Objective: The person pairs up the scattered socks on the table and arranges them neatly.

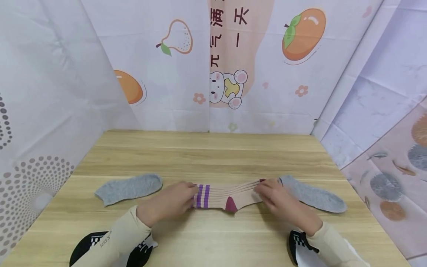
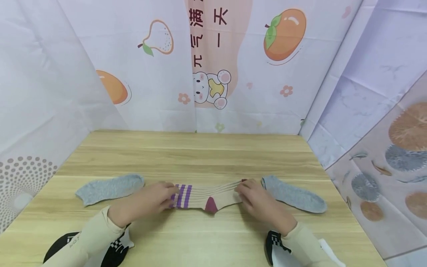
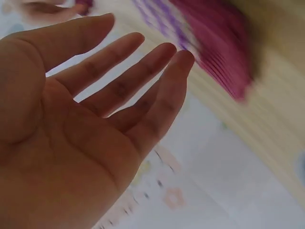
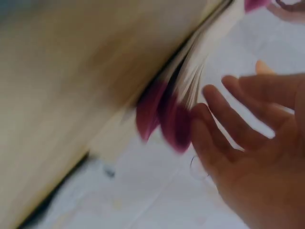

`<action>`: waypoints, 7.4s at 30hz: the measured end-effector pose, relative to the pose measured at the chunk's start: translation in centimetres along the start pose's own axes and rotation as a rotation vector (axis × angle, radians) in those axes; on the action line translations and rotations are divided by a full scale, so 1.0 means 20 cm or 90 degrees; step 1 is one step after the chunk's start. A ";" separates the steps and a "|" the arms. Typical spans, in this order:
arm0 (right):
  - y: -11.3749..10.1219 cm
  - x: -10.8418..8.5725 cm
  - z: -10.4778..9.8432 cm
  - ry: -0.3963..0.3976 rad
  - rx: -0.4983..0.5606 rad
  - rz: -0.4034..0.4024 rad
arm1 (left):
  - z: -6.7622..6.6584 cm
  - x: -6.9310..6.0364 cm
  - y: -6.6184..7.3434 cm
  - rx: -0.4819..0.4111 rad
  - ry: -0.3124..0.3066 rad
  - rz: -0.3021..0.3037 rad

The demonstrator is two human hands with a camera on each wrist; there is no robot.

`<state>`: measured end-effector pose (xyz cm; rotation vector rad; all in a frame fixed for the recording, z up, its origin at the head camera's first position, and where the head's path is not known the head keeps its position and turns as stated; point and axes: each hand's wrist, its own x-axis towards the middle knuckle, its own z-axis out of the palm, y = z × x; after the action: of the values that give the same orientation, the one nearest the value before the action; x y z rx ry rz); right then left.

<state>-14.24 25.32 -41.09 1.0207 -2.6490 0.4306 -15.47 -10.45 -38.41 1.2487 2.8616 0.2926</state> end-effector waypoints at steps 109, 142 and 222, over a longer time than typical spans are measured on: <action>0.61 0.91 0.21 -0.230 0.037 0.160 | 0.08 0.95 -0.65 -0.002 -0.043 -0.130; 0.37 0.96 0.19 -0.104 0.010 0.077 | -0.17 0.43 -0.73 -0.088 0.012 -0.220; -0.51 1.11 0.32 -0.162 0.120 0.003 | -0.23 -0.64 -0.64 -0.154 0.179 -0.327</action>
<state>-24.12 2.38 -37.41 1.1967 -2.8780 0.5968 -16.45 -28.98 -37.02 0.4370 3.1118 0.8164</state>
